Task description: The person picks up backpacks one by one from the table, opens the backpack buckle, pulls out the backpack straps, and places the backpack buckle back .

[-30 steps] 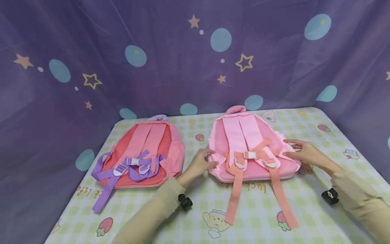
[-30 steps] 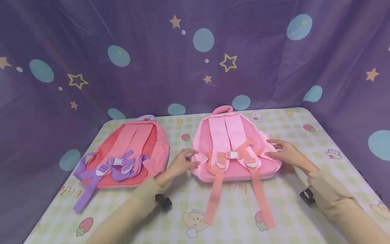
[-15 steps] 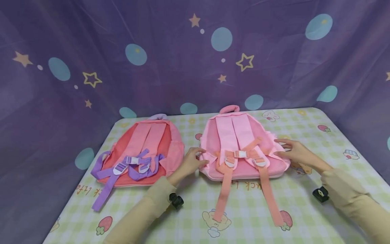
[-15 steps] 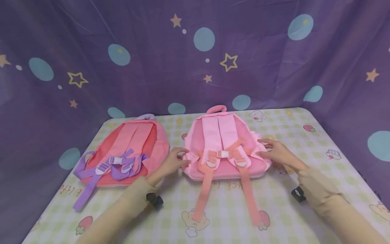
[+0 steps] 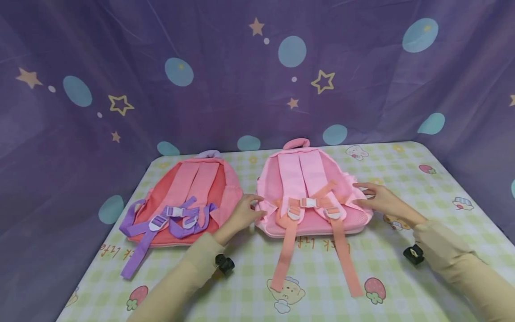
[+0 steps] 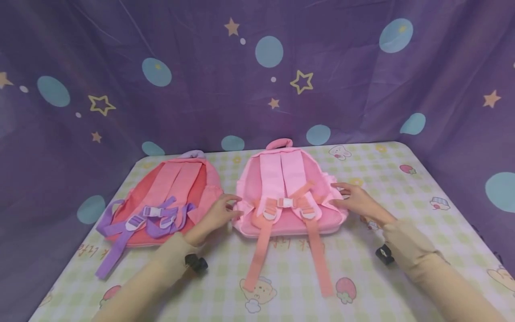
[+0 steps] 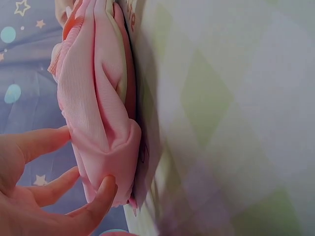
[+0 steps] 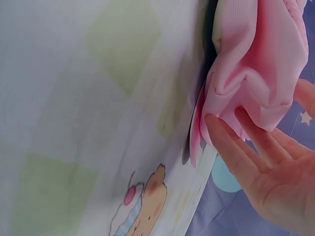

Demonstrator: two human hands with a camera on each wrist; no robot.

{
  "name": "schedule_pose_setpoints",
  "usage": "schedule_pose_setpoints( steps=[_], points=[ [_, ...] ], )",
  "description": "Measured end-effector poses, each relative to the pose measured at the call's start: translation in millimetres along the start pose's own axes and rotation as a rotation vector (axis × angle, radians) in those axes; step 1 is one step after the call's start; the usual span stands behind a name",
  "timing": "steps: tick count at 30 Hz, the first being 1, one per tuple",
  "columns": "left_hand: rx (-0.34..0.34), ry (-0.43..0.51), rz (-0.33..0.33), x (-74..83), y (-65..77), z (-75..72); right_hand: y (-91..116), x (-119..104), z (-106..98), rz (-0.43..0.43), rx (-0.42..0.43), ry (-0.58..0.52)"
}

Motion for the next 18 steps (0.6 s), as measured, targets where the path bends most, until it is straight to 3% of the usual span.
schedule_pose_setpoints(
  steps=[6,18],
  points=[
    [-0.001,0.002,-0.017,-0.8,0.4,-5.8,-1,-6,5,-0.021,0.014,-0.021],
    [-0.014,-0.091,-0.011,0.5,1.2,-16.5,-5,-12,16,-0.051,0.022,0.000]
  ],
)
Point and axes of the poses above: each hand's wrist, its own y-axis away from the middle knuckle, its own z-axis out of the palm, x = y × z, the point moved 3 cm from there along -y, towards the middle knuckle, and after that the axes turned 10 degrees about x, right-handed, at the moved point
